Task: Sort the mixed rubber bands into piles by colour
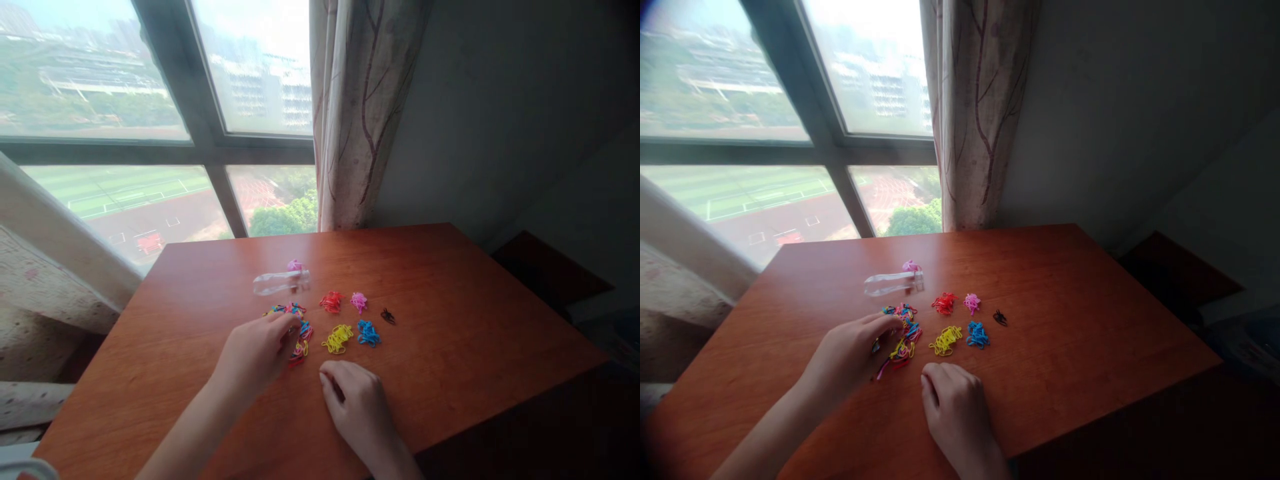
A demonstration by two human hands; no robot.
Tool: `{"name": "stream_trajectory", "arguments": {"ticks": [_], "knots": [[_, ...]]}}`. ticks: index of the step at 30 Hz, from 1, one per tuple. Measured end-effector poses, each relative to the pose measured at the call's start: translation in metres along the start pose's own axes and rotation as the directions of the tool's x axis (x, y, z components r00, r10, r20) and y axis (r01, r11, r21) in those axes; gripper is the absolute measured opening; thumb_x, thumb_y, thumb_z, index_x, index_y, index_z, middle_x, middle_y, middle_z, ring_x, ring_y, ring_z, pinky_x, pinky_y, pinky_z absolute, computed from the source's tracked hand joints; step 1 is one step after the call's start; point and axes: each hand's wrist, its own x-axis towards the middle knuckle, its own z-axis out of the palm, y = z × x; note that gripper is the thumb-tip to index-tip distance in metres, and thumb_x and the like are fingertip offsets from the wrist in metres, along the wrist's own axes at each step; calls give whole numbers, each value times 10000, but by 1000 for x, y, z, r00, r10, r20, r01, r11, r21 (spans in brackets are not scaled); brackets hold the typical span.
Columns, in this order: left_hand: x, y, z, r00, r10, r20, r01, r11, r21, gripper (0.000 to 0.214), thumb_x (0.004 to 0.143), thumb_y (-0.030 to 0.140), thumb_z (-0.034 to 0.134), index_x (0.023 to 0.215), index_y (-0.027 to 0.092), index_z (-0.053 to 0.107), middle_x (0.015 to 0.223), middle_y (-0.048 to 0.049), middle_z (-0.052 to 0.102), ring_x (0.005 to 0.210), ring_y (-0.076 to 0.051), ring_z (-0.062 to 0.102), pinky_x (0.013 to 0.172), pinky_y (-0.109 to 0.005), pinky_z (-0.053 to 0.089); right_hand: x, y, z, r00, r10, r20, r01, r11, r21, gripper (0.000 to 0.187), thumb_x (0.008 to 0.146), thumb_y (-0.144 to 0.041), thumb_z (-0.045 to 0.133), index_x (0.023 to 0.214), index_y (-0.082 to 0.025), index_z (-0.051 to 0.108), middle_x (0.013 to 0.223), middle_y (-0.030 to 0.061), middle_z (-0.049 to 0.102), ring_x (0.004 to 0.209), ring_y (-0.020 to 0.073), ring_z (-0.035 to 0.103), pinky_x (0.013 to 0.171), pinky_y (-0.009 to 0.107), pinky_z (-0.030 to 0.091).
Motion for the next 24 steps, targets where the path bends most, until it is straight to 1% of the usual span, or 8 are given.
{"name": "stream_trajectory", "arguments": {"ticks": [2, 5, 8, 10, 15, 19, 24], "knots": [[-22, -8, 6, 1000, -23, -9, 23, 999, -32, 223, 919, 263, 444, 907, 252, 667, 868, -8, 739, 683, -148, 673, 585, -217, 415, 0, -1, 0, 1000, -7, 2, 7, 1000, -19, 180, 934, -173, 466, 849, -234, 612, 753, -4, 665, 697, 147, 635, 650, 227, 397], [-51, -21, 16, 996, -84, -33, 82, 996, -45, 243, 934, 329, 442, 924, 265, 676, 855, 8, 740, 656, -142, 673, 578, -216, 424, 1, -1, 1, 1000, -10, 11, 11, 1000, -16, 170, 923, -162, 474, 853, -238, 609, 764, -7, 670, 700, 146, 633, 653, 228, 390], [-71, -32, 24, 990, -135, -41, 134, 990, -44, 242, 933, 315, 437, 954, 284, 675, 853, 29, 747, 683, -140, 694, 594, -202, 450, 0, -3, 3, 1000, -4, 27, 4, 1000, -1, 167, 918, -155, 475, 851, -236, 604, 769, -6, 670, 705, 146, 630, 657, 231, 383], [-79, -37, 28, 985, -164, -48, 162, 986, -48, 230, 926, 312, 450, 981, 294, 673, 891, 37, 757, 717, -143, 710, 618, -198, 474, 0, -5, 6, 999, 0, 44, 0, 1000, 1, 162, 913, -150, 479, 850, -237, 600, 767, -7, 668, 708, 147, 628, 657, 233, 376], [-83, -40, 36, 978, -195, -69, 190, 979, -72, 214, 926, 335, 466, 992, 302, 668, 965, 44, 764, 808, -160, 732, 680, -215, 512, 0, -10, 10, 997, -8, 72, 9, 1000, -2, 152, 901, -146, 488, 844, -240, 592, 771, -14, 662, 710, 150, 617, 650, 241, 358], [-81, -37, 38, 982, -180, -64, 173, 979, -112, 202, 923, 305, 466, 941, 298, 667, 931, 48, 761, 792, -153, 726, 675, -211, 511, 1, -11, 10, 997, -6, 74, 6, 1000, 3, 152, 904, -147, 487, 845, -241, 590, 766, -17, 658, 702, 148, 610, 647, 244, 351], [-77, -29, 40, 985, -170, -27, 164, 975, -148, 205, 922, 290, 454, 919, 271, 658, 910, 16, 755, 798, -161, 719, 675, -217, 506, 0, -10, 10, 998, -3, 70, 3, 1000, 8, 158, 901, -137, 488, 848, -239, 596, 772, -14, 660, 715, 148, 612, 662, 241, 353]]}}
